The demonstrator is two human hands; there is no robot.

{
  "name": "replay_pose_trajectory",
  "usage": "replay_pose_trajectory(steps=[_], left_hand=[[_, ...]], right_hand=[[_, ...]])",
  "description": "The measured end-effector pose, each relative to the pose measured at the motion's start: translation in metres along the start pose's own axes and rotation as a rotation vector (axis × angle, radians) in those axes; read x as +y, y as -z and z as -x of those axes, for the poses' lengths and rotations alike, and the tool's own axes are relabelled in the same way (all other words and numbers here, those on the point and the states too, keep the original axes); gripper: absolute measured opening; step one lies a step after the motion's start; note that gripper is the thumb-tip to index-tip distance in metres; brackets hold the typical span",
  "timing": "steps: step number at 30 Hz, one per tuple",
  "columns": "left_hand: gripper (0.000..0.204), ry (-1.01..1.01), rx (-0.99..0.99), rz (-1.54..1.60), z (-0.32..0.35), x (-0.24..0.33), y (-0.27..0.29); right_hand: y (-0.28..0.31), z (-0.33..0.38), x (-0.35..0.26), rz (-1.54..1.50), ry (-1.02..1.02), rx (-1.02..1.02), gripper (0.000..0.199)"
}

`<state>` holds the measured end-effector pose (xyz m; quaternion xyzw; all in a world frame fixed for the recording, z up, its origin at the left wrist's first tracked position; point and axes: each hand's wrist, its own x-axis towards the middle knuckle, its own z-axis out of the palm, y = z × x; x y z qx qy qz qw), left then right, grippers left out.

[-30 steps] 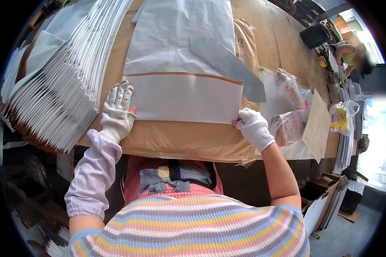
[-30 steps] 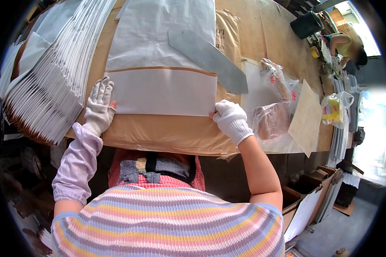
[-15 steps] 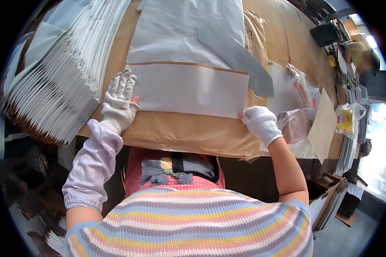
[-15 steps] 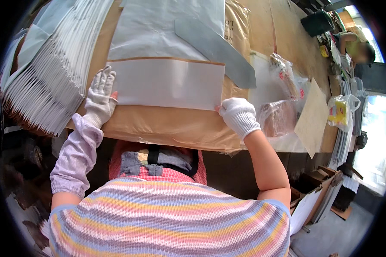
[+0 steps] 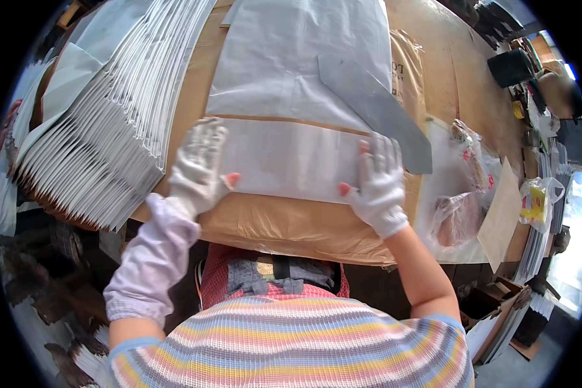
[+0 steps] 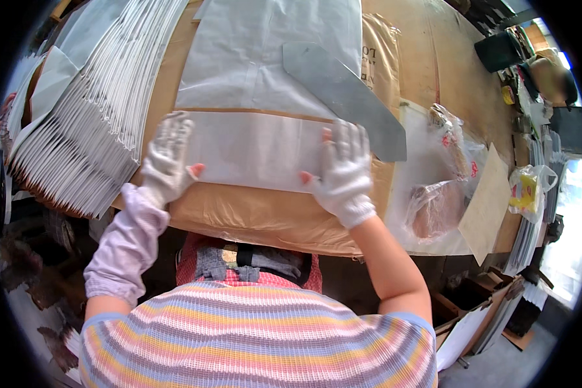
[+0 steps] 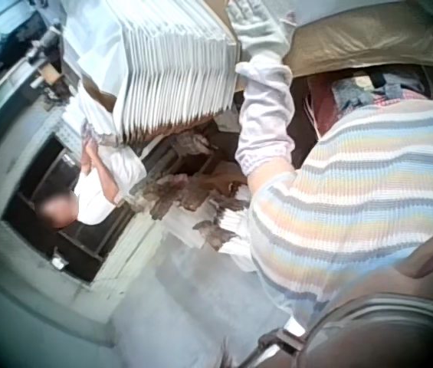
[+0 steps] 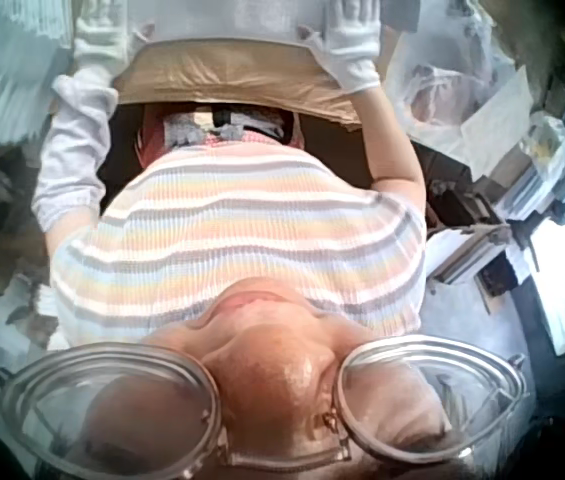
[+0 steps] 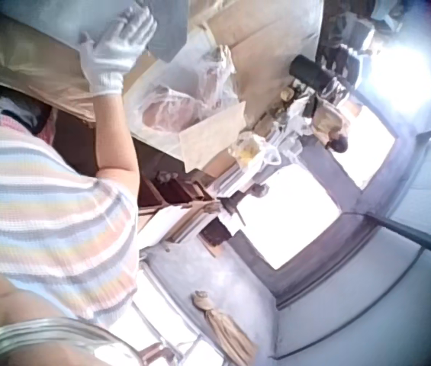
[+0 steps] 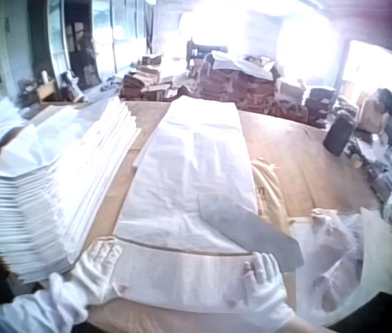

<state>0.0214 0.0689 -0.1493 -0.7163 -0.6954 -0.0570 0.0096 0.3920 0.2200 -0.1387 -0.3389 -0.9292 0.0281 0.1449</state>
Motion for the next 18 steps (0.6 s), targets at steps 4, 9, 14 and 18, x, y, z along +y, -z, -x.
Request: replay_pose_trajectory(steps=[4, 9, 14, 18], left_hand=[[0.106, -0.024, -0.027, -0.046, -0.003, -0.009, 0.007], [0.09, -0.057, 0.041, 0.135, -0.079, 0.042, 0.076], [0.07, -0.145, 0.132, 0.314, -0.073, 0.04, 0.11], [0.077, -0.22, 0.159, 0.147, -0.033, 0.059, 0.137]], right_hand=[[0.006, 0.01, 0.007, -0.025, -0.075, 0.031, 0.092], [0.014, 0.015, 0.005, -0.102, -0.025, 0.207, 0.081], [0.049, 0.035, -0.033, -0.069, -0.072, 0.214, 0.065], [0.072, 0.022, -0.078, -0.133, -0.04, 0.245, 0.062]])
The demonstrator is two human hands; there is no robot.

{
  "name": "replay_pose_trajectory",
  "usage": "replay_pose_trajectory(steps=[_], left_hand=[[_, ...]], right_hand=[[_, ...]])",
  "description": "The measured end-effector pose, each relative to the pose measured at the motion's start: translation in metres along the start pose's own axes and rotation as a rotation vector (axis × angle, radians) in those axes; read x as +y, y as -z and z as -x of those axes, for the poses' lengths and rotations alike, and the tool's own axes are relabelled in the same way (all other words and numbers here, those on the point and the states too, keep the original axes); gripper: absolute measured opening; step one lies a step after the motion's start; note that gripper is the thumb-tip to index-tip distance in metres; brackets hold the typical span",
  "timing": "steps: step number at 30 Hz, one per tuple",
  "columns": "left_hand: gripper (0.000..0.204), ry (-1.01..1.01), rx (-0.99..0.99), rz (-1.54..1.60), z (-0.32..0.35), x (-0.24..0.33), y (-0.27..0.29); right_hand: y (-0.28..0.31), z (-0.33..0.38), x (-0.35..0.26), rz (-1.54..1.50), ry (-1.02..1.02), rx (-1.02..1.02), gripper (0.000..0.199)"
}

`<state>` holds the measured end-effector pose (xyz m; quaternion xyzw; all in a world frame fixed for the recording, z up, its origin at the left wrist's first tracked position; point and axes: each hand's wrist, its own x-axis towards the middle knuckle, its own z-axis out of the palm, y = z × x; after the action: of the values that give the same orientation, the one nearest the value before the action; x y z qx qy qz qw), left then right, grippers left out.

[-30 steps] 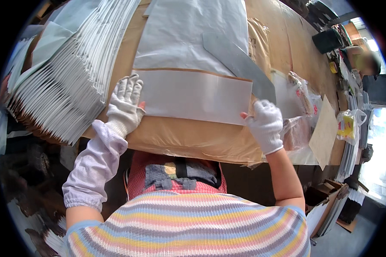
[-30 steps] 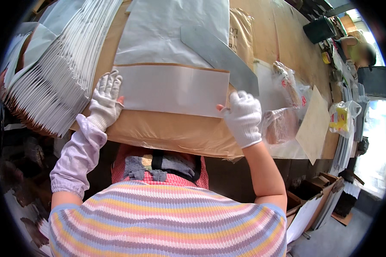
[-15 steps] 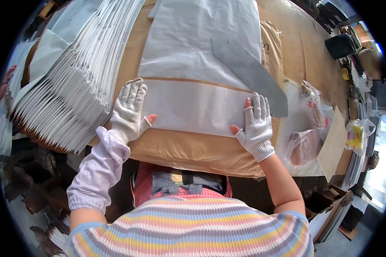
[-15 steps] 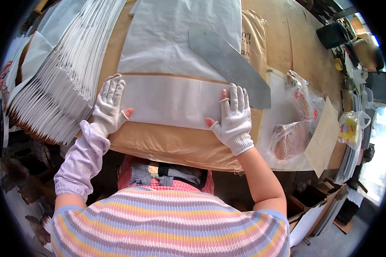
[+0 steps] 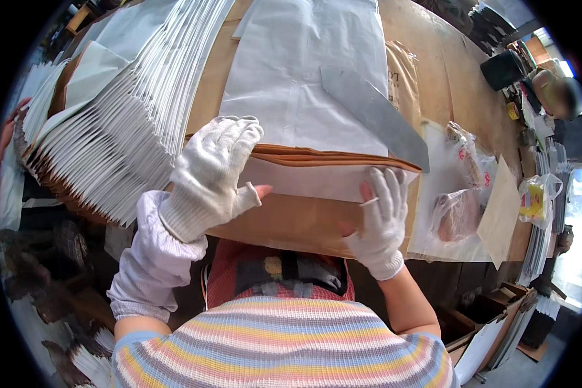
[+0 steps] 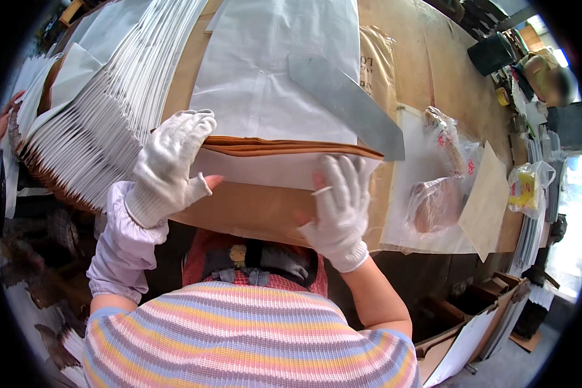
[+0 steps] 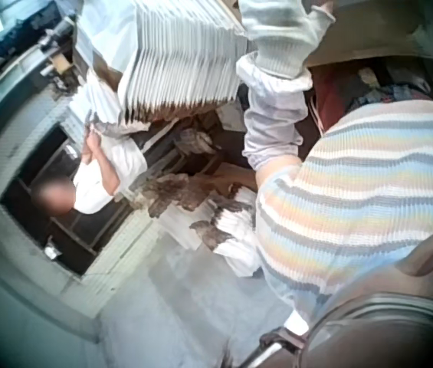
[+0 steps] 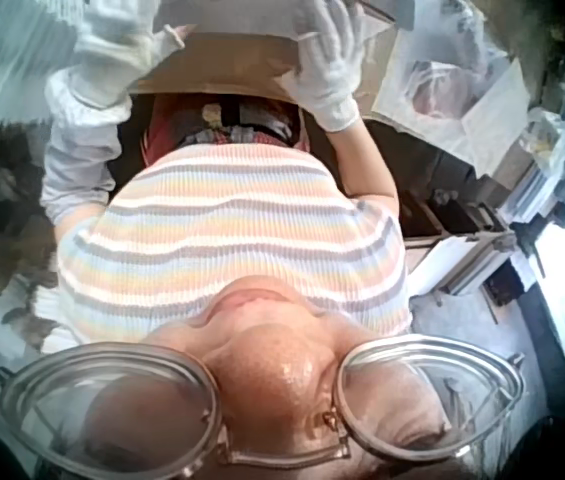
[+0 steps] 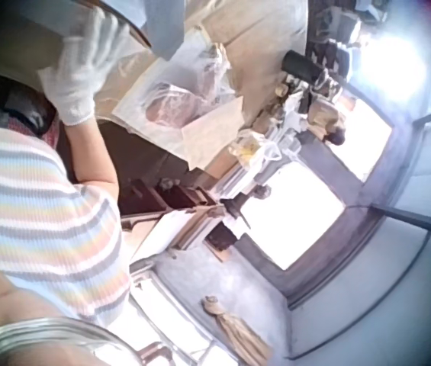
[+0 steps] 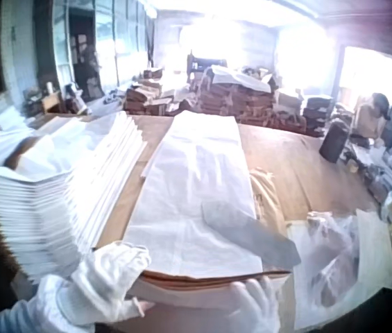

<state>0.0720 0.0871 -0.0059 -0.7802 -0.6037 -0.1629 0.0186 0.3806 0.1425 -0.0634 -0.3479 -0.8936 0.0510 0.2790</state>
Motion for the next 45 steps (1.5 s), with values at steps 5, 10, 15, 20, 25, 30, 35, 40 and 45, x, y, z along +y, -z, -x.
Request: replay_pose_trajectory(steps=[5, 10, 15, 20, 25, 30, 35, 40, 45], left_hand=[[0.082, 0.023, 0.044, -0.029, 0.01, 0.014, 0.004], [0.073, 0.001, 0.08, -0.031, 0.013, 0.013, 0.006], [0.053, 0.07, -0.134, 0.092, -0.012, 0.003, 0.014], [0.032, 0.219, -0.278, -0.461, -0.075, 0.012, -0.026], [0.01, -0.382, 0.236, -0.618, 0.001, 0.008, -0.069], [0.038, 0.021, -0.372, 0.211, 0.078, 0.067, -0.072], [0.035, 0.056, -0.342, 0.408, 0.066, 0.093, -0.104], [0.049, -0.625, -0.219, 0.138, -0.054, 0.118, -0.147], [0.058, -0.429, -0.526, -0.103, -0.054, 0.109, -0.153]], right_hand=[[-0.006, -0.047, -0.045, -0.124, 0.132, 0.026, 0.065], [-0.01, -0.067, -0.057, -0.138, 0.156, 0.0, 0.058], [-0.025, -0.047, -0.053, -0.09, 0.312, 0.155, 0.033], [-0.007, -0.022, -0.08, -0.175, 0.42, -0.09, 0.022], [0.028, 0.001, -0.03, -1.035, 0.044, -0.116, 0.056], [-0.043, 0.089, 0.067, -1.106, -0.527, 0.105, 0.099], [-0.045, 0.075, 0.057, -1.405, -0.642, 0.186, 0.099], [-0.043, 0.049, 0.076, -1.454, -0.578, 0.022, 0.098], [-0.041, 0.037, 0.072, -0.569, -0.182, -0.155, 0.074]])
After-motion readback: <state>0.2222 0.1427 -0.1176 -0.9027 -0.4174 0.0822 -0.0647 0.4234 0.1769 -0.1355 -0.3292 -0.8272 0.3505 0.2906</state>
